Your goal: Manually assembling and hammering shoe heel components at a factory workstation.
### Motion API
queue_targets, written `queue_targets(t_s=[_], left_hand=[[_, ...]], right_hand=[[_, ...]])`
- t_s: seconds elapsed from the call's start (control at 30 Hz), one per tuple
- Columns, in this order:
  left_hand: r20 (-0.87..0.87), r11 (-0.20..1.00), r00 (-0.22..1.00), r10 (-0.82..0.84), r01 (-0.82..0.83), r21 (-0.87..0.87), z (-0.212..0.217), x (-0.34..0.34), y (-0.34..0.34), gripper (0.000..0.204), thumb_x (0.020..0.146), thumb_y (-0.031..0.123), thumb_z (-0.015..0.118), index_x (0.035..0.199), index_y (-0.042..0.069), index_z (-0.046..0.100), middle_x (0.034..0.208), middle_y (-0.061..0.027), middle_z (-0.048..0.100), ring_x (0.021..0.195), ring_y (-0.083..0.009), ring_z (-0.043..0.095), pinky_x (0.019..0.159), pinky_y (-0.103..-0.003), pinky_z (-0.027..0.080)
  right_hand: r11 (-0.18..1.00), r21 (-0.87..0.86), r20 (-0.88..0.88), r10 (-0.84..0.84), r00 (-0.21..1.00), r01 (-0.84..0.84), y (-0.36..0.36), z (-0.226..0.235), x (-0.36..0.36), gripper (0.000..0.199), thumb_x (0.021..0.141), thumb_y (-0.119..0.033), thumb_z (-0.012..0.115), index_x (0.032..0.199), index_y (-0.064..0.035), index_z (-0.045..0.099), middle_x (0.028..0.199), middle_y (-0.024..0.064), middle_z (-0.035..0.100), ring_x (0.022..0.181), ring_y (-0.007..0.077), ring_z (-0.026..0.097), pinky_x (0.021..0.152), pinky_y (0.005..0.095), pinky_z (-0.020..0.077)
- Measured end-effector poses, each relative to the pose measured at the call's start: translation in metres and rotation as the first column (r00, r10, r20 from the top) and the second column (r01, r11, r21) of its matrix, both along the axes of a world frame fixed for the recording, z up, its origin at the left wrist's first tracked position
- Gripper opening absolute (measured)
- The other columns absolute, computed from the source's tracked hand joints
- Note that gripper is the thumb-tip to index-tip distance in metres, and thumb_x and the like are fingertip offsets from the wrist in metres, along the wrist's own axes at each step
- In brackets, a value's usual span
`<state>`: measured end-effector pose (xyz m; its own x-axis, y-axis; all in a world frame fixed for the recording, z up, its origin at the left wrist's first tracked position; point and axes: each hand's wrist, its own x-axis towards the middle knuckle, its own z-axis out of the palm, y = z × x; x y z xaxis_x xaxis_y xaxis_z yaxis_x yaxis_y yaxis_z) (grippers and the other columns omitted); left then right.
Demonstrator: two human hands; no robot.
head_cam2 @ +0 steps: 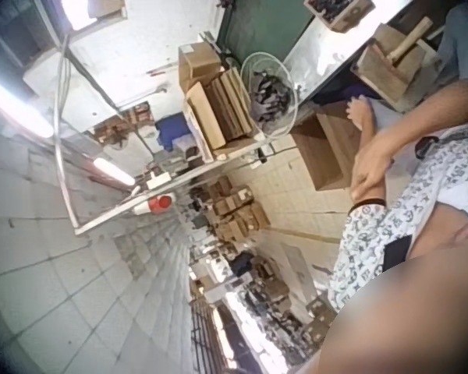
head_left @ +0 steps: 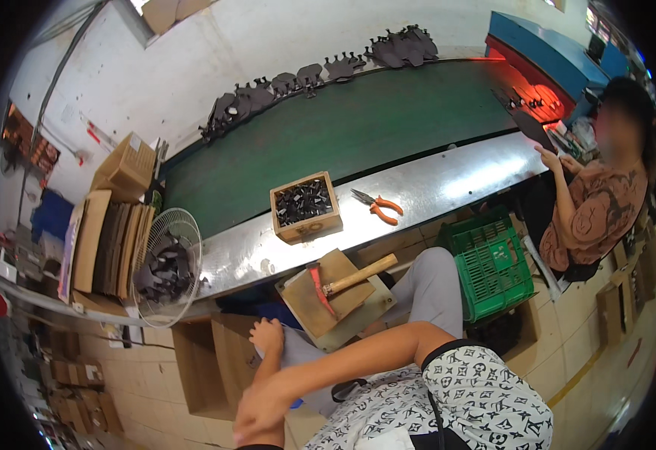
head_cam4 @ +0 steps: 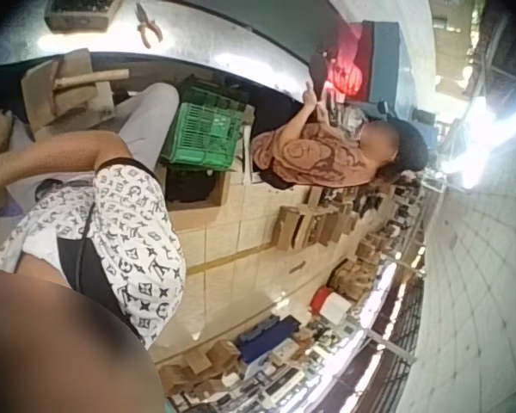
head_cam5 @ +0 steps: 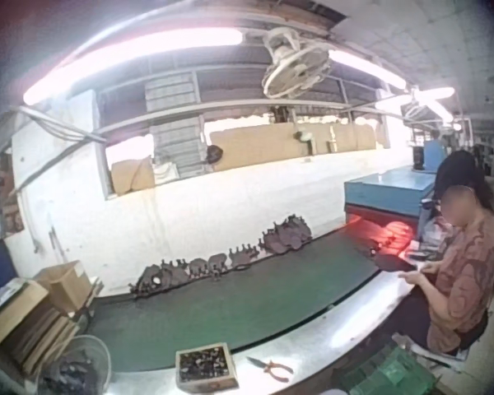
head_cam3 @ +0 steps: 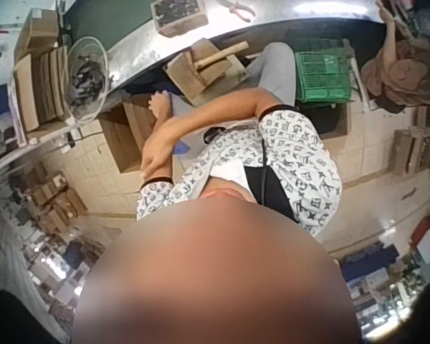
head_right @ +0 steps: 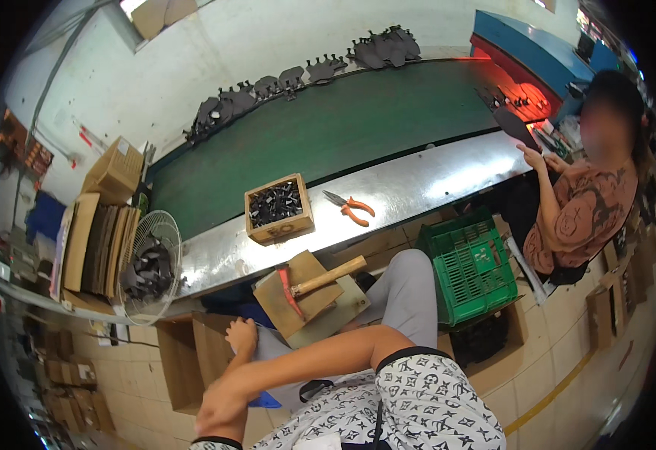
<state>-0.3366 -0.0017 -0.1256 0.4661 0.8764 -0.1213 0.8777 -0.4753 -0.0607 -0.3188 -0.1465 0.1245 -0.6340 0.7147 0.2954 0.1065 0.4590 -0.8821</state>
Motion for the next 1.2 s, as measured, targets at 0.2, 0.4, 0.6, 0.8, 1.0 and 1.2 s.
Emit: queue_targets(t_s=[0.2,0.4,0.6,0.8,1.0,1.2], left_hand=[[-0.061,0.999,0.997,0.041,-0.04,0.012,-0.005,0.008,-0.001,0.04,0.089,0.034,0.048,0.113,0.009,0.068,0.119,-0.0138,0.063,0.112,-0.0368,0.056,0.093,-0.054,0.044],[-0.049,0.974,0.991,-0.121,0.128,0.188,-0.012,-0.007,0.003,0.041,0.093,0.037,0.045,0.112,0.006,0.064,0.117,-0.0167,0.061,0.108,-0.0371,0.056,0.088,-0.054,0.045],[-0.115,0.996,0.992,-0.051,0.059,0.07,-0.02,-0.003,0.003,0.038,0.093,0.037,0.044,0.111,0.011,0.065,0.114,-0.0119,0.064,0.106,-0.0344,0.06,0.086,-0.054,0.047],[-0.121,0.999,0.992,0.04,-0.037,0.025,-0.015,0.005,0.004,0.043,0.092,0.034,0.043,0.12,0.011,0.066,0.117,-0.0115,0.064,0.108,-0.0348,0.06,0.089,-0.052,0.047],[-0.104,0.998,0.993,0.049,-0.045,0.044,-0.017,0.004,0.011,0.043,0.092,0.034,0.045,0.12,0.011,0.067,0.118,-0.0096,0.065,0.109,-0.0325,0.06,0.091,-0.051,0.047],[-0.143,0.998,0.988,0.052,-0.045,0.05,-0.024,0.007,0.012,0.042,0.092,0.034,0.047,0.122,0.011,0.066,0.121,-0.0082,0.064,0.11,-0.0313,0.06,0.094,-0.051,0.046]], right_hand=[[0.975,-0.006,0.146,-0.219,0.965,0.222,0.009,-0.025,0.019,0.047,0.097,-0.044,0.04,0.104,-0.0093,0.071,0.101,0.0193,0.069,0.097,0.0395,0.063,0.085,0.0496,0.0487],[0.991,0.071,-0.165,-0.104,0.981,0.117,-0.023,0.021,-0.031,0.042,0.091,-0.041,0.047,0.097,-0.0072,0.071,0.092,0.0197,0.069,0.089,0.0405,0.065,0.079,0.0503,0.0502],[0.882,-0.251,0.036,-0.403,0.914,0.399,0.005,-0.066,0.028,0.039,0.08,-0.047,0.053,0.087,-0.0177,0.078,0.087,0.0138,0.073,0.088,0.0351,0.069,0.08,0.0504,0.0518],[0.952,0.06,-0.06,-0.296,0.953,0.299,-0.007,-0.019,-0.042,0.044,0.077,-0.051,0.057,0.086,-0.0131,0.077,0.08,0.014,0.071,0.078,0.0333,0.065,0.085,0.0525,0.0415],[0.939,-0.03,-0.329,-0.333,0.884,0.343,0.007,-0.027,-0.015,0.04,0.086,-0.044,0.056,0.09,-0.0069,0.068,0.095,0.0151,0.066,0.091,0.0311,0.063,0.084,0.0482,0.0442],[0.74,-0.164,-0.296,-0.668,0.683,0.653,0.022,-0.104,0.006,0.035,0.074,-0.039,0.07,0.086,-0.0068,0.068,0.1,0.0141,0.059,0.104,0.0365,0.05,0.095,0.0534,0.0346]])
